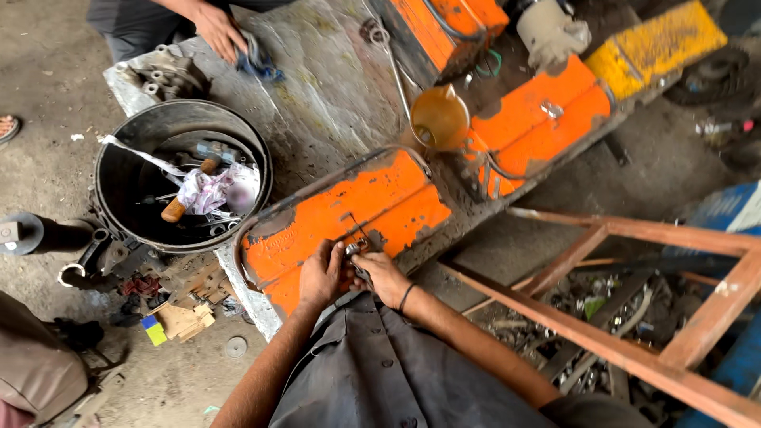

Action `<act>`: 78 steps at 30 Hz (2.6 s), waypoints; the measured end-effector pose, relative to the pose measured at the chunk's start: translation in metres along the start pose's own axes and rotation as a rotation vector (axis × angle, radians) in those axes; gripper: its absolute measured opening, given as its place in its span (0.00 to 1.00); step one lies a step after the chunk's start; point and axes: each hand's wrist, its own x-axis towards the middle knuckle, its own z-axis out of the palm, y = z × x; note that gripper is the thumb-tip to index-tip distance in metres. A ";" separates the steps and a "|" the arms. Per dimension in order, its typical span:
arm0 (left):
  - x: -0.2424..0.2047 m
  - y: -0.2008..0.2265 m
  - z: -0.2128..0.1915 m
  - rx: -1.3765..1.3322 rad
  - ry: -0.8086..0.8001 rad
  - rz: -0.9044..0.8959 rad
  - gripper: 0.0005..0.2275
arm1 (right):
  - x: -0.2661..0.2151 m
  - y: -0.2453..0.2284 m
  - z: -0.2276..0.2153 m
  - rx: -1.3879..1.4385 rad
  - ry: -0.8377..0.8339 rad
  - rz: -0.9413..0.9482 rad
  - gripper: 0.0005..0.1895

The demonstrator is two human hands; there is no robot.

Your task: The person unlocks and opens an orange metal toolbox, sorts through various wrenches and metal pieces inside the drawers, and handles several pairs of pliers and small metal components.

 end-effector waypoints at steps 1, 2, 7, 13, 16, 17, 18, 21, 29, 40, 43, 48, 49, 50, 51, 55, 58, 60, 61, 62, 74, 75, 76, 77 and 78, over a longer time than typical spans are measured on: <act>0.000 0.004 -0.001 -0.052 -0.013 -0.033 0.17 | 0.003 0.001 -0.001 -0.006 0.006 -0.027 0.13; -0.002 0.007 -0.003 -0.111 -0.030 -0.023 0.16 | 0.003 0.002 0.001 -0.009 0.023 -0.022 0.13; -0.008 0.006 -0.008 -0.263 -0.099 0.060 0.12 | -0.003 -0.003 0.015 -0.029 0.130 0.024 0.13; -0.002 -0.016 0.010 -0.022 0.037 0.185 0.11 | 0.005 0.014 0.013 -0.117 0.191 -0.195 0.14; 0.003 -0.017 0.015 0.017 0.077 0.372 0.08 | 0.012 0.018 0.009 -0.203 0.330 -0.237 0.14; 0.008 -0.012 0.018 0.091 0.133 0.439 0.08 | 0.013 0.013 0.008 -0.178 0.330 -0.249 0.14; 0.011 -0.007 0.019 0.073 0.094 0.379 0.09 | 0.012 0.008 0.007 -0.154 0.331 -0.260 0.14; 0.010 0.008 0.019 0.006 -0.015 0.222 0.12 | -0.001 -0.007 0.005 -0.179 0.366 -0.302 0.13; -0.026 -0.014 0.000 -0.237 -0.125 -0.029 0.14 | -0.062 -0.044 -0.013 -0.425 0.472 -0.399 0.13; -0.024 -0.038 -0.022 -0.389 -0.102 -0.254 0.16 | -0.093 -0.044 -0.005 -0.720 0.418 -0.338 0.13; -0.024 -0.041 -0.018 -0.394 -0.081 -0.228 0.16 | -0.095 -0.048 0.008 -0.804 0.312 -0.323 0.14; -0.029 -0.033 -0.022 -0.228 -0.111 -0.146 0.18 | -0.090 -0.063 0.035 -0.997 0.175 -0.330 0.13; -0.034 -0.031 -0.021 -0.191 -0.151 -0.130 0.18 | -0.090 -0.067 0.040 -1.049 0.160 -0.332 0.12; -0.038 -0.030 -0.020 -0.155 -0.191 -0.113 0.19 | -0.090 -0.069 0.046 -1.093 0.131 -0.373 0.12; -0.040 -0.030 -0.016 -0.278 -0.214 -0.123 0.19 | -0.089 -0.069 0.052 -1.133 0.108 -0.416 0.12; -0.040 -0.049 0.000 -0.680 -0.212 -0.032 0.17 | -0.081 -0.072 0.076 -1.284 -0.138 -0.560 0.12; -0.039 -0.067 -0.010 -0.878 -0.166 -0.164 0.16 | -0.077 -0.073 0.088 -1.262 -0.278 -0.728 0.12; -0.042 -0.072 -0.030 -0.911 -0.106 -0.291 0.15 | -0.071 -0.078 0.092 -1.239 -0.224 -0.548 0.12; -0.045 -0.075 -0.043 -0.885 -0.057 -0.327 0.15 | -0.068 -0.081 0.093 -1.224 -0.196 -0.454 0.12; -0.047 -0.076 -0.055 -0.859 -0.008 -0.363 0.15 | -0.064 -0.084 0.093 -1.209 -0.173 -0.479 0.12; -0.004 -0.058 -0.145 0.015 0.650 -0.140 0.15 | -0.056 -0.075 0.082 -1.207 -0.031 -0.427 0.13; 0.002 -0.053 -0.144 0.152 0.706 -0.005 0.16 | -0.057 -0.073 0.081 -1.189 -0.025 -0.426 0.13; 0.009 -0.049 -0.143 0.162 0.677 0.020 0.15 | -0.059 -0.071 0.079 -1.171 -0.018 -0.424 0.13; 0.016 -0.045 -0.144 0.174 0.648 0.045 0.15 | -0.059 -0.070 0.076 -1.134 -0.007 -0.426 0.13; 0.023 -0.042 -0.145 0.186 0.619 0.071 0.14 | -0.060 -0.071 0.073 -1.097 0.005 -0.429 0.13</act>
